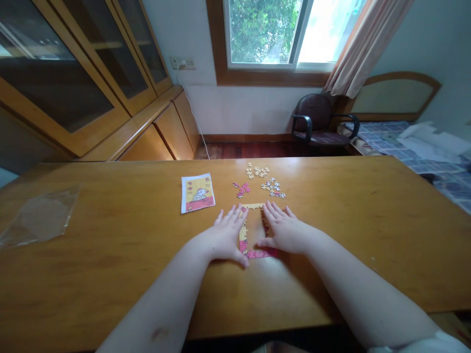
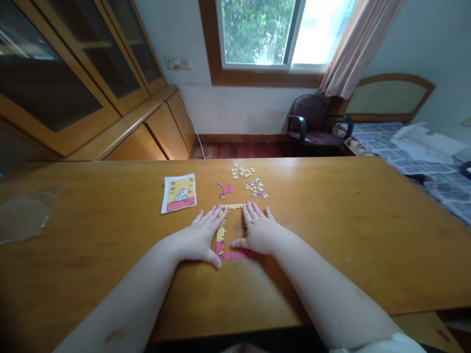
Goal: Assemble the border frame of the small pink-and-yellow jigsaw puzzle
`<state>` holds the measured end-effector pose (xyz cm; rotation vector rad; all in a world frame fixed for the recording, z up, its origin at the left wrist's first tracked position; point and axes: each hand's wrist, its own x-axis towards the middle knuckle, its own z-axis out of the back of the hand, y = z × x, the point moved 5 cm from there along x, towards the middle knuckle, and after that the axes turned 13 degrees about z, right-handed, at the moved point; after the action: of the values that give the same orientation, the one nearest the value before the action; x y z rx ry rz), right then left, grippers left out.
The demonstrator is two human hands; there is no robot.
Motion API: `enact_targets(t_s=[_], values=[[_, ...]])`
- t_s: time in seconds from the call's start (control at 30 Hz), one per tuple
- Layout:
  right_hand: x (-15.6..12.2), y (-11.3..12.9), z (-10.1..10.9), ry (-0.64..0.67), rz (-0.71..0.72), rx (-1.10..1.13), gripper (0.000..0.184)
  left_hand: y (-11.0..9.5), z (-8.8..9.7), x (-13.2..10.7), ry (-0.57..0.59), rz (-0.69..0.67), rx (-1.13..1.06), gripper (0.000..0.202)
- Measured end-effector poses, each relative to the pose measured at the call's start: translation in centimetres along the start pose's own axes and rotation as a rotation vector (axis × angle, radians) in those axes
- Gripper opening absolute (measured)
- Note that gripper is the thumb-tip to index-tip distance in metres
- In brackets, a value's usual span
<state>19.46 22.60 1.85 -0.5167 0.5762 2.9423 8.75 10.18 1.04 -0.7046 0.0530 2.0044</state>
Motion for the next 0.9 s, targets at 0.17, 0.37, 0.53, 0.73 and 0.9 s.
enact_targets(t_s=[0.17, 0.37, 0.53, 0.73, 0.9], values=[[-0.2, 0.6, -0.2, -0.009, -0.027, 0.025, 0.108, -0.1, -0.2, 0.1, -0.027, -0.036, -0.014, 0.139], [0.0, 1.0, -0.5, 0.015, 0.008, 0.024, 0.105, 0.0, -0.2, 0.6, -0.016, 0.007, 0.025, 0.134], [0.4, 1.1, -0.8, 0.039, 0.016, -0.010, 0.102, 0.4, -0.5, 1.1, -0.039, 0.033, 0.037, 0.131], [0.9, 0.8, -1.0, -0.021, 0.020, -0.010, 0.100, 0.8, -0.5, 1.5, -0.062, 0.008, 0.016, 0.131], [1.5, 0.4, -1.0, -0.044, 0.010, -0.024, 0.097, 1.2, -0.4, 1.9, -0.076, 0.000, 0.007, 0.130]])
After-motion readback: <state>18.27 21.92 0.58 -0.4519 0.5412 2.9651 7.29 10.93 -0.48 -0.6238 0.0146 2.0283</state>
